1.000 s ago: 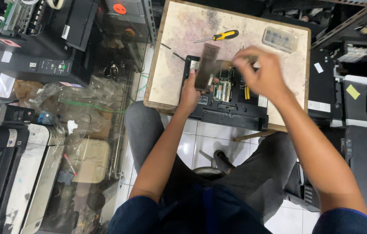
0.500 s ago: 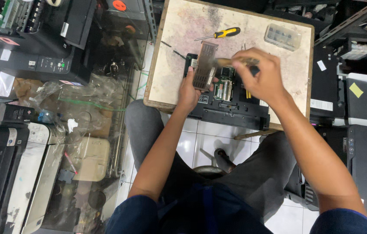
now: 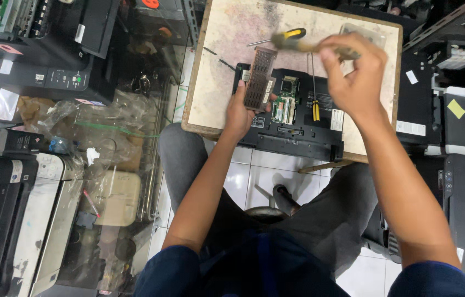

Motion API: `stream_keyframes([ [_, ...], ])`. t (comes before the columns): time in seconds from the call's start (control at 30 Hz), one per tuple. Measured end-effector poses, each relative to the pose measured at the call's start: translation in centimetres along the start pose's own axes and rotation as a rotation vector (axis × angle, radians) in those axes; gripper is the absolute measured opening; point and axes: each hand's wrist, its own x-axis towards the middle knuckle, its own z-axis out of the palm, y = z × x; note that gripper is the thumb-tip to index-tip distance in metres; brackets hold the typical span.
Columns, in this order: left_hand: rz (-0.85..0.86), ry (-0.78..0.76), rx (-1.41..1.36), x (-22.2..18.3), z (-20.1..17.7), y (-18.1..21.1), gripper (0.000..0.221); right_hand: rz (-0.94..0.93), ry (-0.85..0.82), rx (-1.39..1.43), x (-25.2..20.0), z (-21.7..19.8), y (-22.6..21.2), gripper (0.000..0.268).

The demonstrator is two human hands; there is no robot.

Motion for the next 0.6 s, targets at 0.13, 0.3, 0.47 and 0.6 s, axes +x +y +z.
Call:
stream_keyframes([
  [0.13,0.029,0.122,-0.092,1.5,-1.3,-2.0,0.065,0.236,-0.392,0.115,-0.9,1.3,-1.8,0.018],
  [0.3,0.006,-0.012,-0.052,0.5,-0.6,-0.7,0.067,-0.139,0.016,-0.166,-0.6,2.0,2.1,0.022],
  [0.47,-0.011,0.081,-0.074,1.5,-1.6,-2.1,0.065,0.093,-0.147,0.025,0.0,0.4,-2.0,0.011],
  [0.6,-0.032,0.19,-0.136,1.6,-1.6,-2.2,0.057,0.037,-0.455,0.03,-0.7,2.4,-1.8,0.016],
])
